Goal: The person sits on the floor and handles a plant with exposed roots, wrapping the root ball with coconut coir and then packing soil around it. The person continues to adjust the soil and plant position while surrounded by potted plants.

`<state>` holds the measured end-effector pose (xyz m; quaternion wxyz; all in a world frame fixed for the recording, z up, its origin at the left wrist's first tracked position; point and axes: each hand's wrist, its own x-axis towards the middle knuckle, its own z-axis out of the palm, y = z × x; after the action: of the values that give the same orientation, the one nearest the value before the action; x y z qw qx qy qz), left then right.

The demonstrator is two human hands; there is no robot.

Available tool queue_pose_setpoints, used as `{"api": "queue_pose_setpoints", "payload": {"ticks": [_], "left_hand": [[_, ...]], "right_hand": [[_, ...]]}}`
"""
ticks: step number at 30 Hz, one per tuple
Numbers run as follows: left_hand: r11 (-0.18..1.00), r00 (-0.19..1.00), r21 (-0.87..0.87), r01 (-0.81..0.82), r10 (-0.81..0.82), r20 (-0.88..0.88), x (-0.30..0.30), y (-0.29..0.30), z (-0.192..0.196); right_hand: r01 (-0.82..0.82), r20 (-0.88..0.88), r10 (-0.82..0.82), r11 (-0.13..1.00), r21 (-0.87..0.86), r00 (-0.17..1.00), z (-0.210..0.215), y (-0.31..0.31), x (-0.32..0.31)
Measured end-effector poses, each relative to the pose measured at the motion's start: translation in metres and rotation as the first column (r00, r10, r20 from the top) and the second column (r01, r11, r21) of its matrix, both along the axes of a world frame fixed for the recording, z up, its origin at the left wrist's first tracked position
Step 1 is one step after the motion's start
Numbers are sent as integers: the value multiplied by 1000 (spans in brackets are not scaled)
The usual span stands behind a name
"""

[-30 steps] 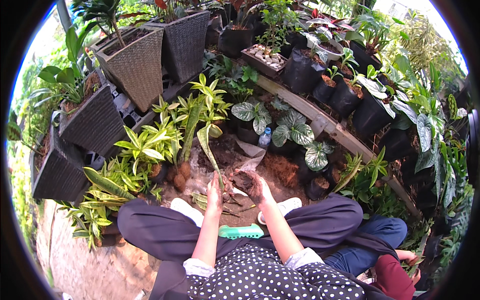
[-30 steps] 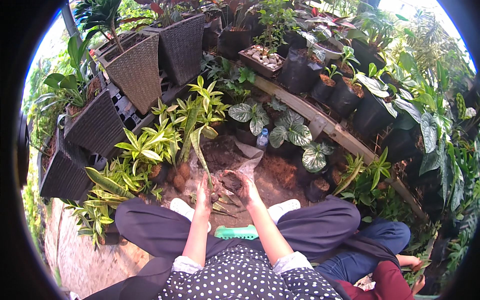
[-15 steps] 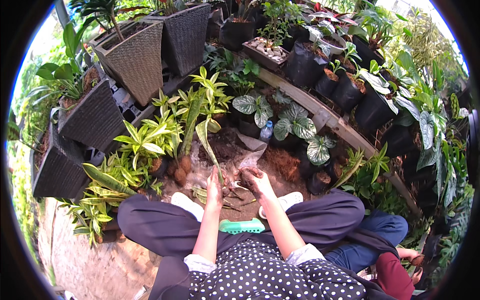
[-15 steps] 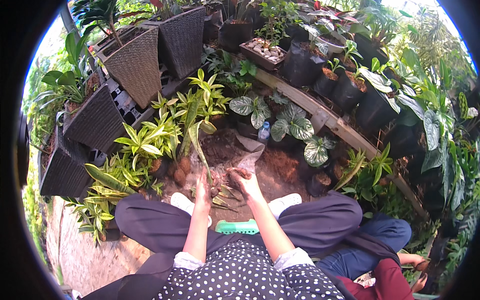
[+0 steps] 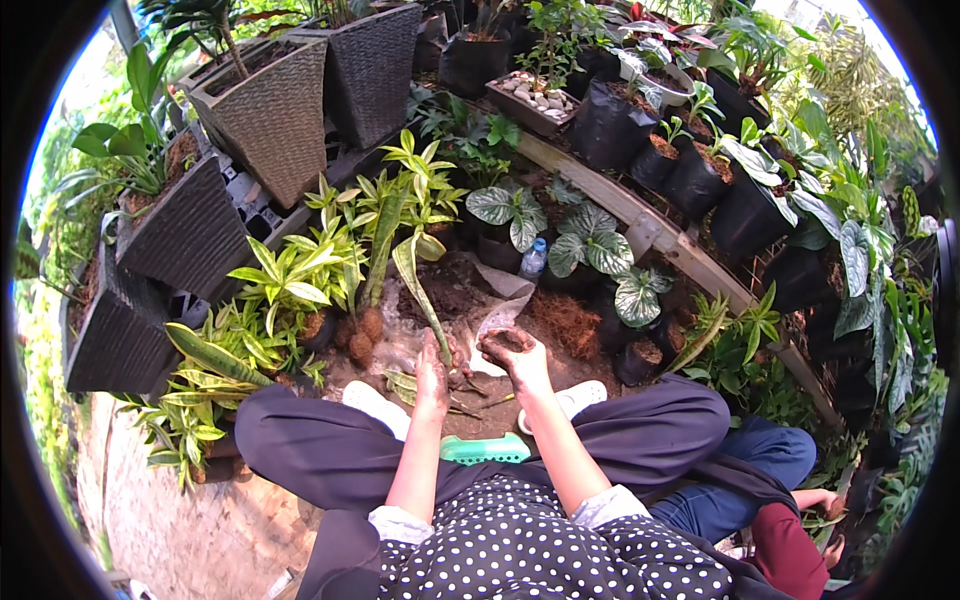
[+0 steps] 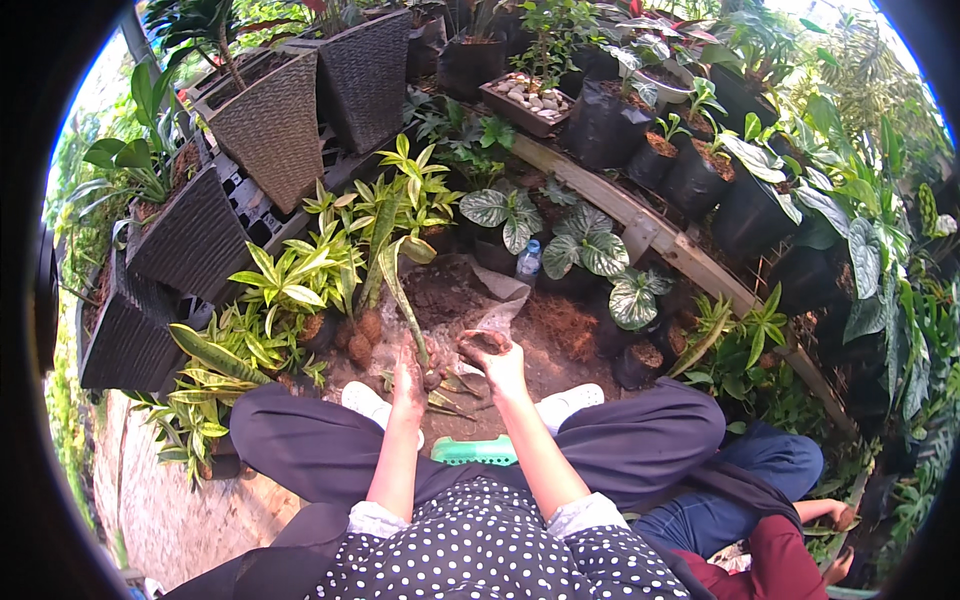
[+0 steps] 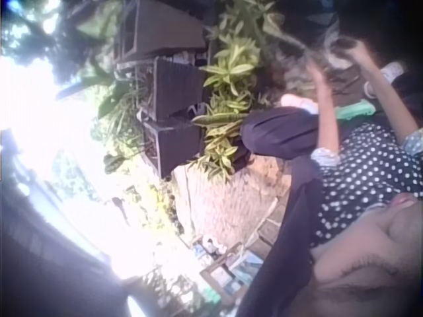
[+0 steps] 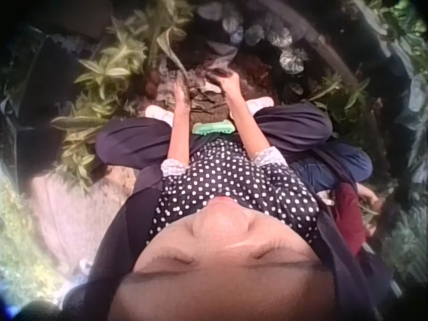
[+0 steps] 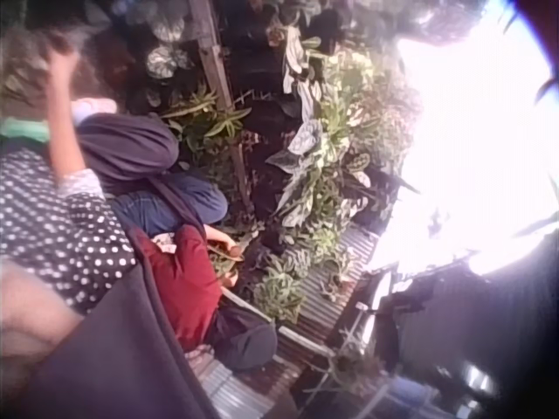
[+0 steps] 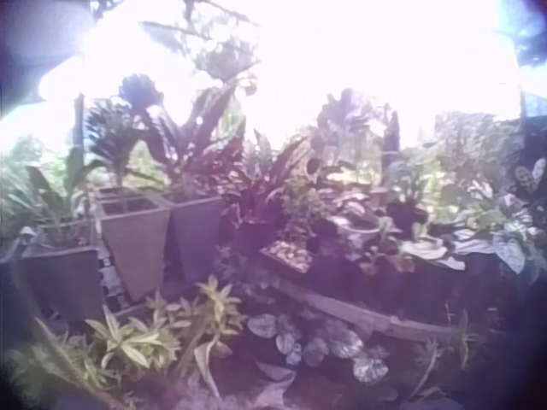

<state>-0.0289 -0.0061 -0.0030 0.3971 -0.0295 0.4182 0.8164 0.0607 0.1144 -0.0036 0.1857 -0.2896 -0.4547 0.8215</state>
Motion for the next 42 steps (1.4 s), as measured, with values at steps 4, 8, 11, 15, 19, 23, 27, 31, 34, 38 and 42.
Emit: {"api": "queue_pose_setpoints", "payload": {"ticks": [4,8,11,15,19,23,27,31,34,38,42], "left_hand": [[999,998,-1,-42,42,51,3,2,0],[996,997,92,-22,14,79,1,5,-1],[995,991,90,-45,33,129,1,5,4],[932,966,362,30,-121,230,-11,-6,-16],[868,944,495,34,-190,268,-10,-2,-8],[892,946,449,45,-182,268,-5,3,7],[905,944,415,91,-211,252,-4,2,-2],[951,954,298,82,-161,254,-1,2,-11],[946,954,309,98,-178,242,-1,2,-14],[958,958,279,65,-138,252,2,7,-6],[956,982,273,110,-146,118,3,9,-3]], "right_hand": [[58,-68,-61,997,-46,996,2,5,3],[155,-107,-143,981,117,984,2,8,1],[144,-166,-145,989,-21,975,21,6,1],[121,-172,-132,990,-76,976,55,-2,-1],[140,-181,-121,985,100,976,54,-7,-2],[155,-147,-136,980,125,980,38,-8,-2],[60,-119,-42,986,153,992,53,-12,0],[-26,-207,4,994,-104,978,64,-12,1],[-66,-276,26,988,-137,961,67,-13,3],[65,-145,-9,920,386,989,49,-16,1],[9,13,-26,705,709,1000,73,-30,0]]}}
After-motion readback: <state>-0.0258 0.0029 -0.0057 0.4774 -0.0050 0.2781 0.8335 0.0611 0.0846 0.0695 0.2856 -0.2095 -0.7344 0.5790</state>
